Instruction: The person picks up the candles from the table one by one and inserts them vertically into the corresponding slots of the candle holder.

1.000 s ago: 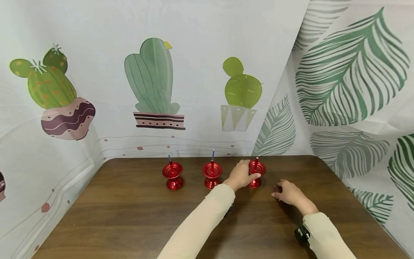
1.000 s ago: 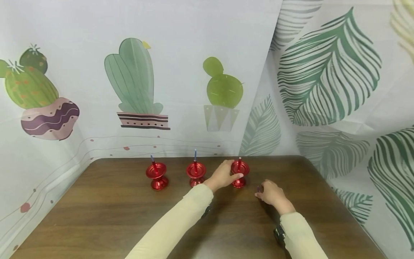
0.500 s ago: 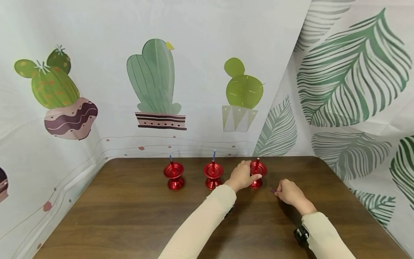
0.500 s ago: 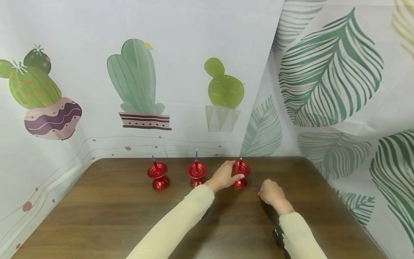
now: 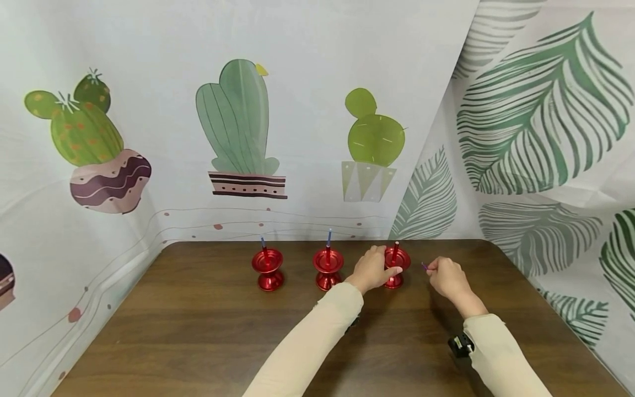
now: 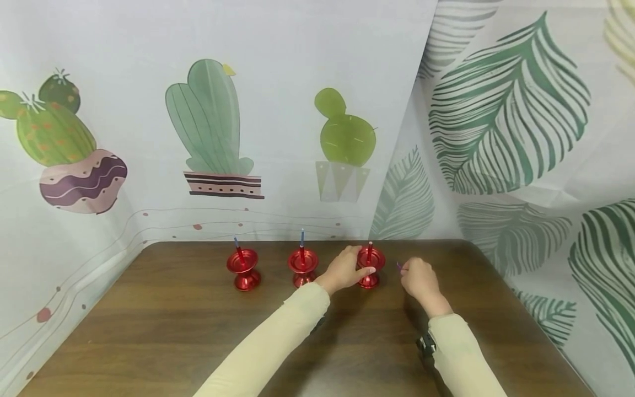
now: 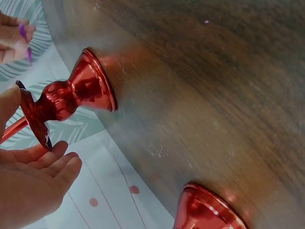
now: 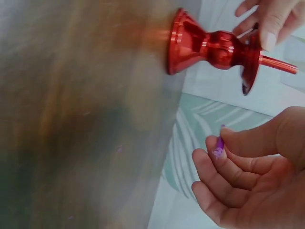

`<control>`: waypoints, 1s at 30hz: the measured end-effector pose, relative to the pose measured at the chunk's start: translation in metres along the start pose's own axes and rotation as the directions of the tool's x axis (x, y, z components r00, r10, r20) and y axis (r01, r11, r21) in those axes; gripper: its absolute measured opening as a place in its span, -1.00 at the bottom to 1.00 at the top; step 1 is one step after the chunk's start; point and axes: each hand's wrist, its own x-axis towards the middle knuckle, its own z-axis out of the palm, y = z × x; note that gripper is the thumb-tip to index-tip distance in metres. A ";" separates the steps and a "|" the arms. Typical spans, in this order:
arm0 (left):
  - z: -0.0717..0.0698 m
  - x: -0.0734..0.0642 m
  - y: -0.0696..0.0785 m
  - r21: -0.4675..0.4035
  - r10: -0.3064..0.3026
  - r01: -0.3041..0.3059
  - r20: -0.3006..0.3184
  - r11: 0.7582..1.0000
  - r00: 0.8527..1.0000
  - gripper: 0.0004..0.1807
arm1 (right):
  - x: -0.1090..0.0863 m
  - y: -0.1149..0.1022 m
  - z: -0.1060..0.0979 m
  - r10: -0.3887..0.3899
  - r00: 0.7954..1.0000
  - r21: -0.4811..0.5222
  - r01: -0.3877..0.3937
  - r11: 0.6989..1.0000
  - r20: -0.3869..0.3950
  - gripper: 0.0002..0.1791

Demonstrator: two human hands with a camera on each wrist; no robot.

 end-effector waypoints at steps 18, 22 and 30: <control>0.001 0.002 -0.002 -0.005 0.003 -0.003 -0.003 1.000 1.000 -0.25 | 0.026 -0.032 -0.001 -0.070 0.932 0.283 0.179 0.942 -0.356 -0.89; 0.001 0.003 -0.002 -0.003 -0.003 0.003 -0.006 1.000 1.000 -0.25 | 0.030 -0.037 0.002 -0.037 0.922 0.388 0.198 0.900 -0.385 -0.87; 0.001 0.003 -0.001 -0.007 0.001 -0.001 -0.002 1.000 1.000 -0.25 | 0.034 -0.047 0.007 -0.032 0.894 0.523 0.290 0.802 -0.447 -0.82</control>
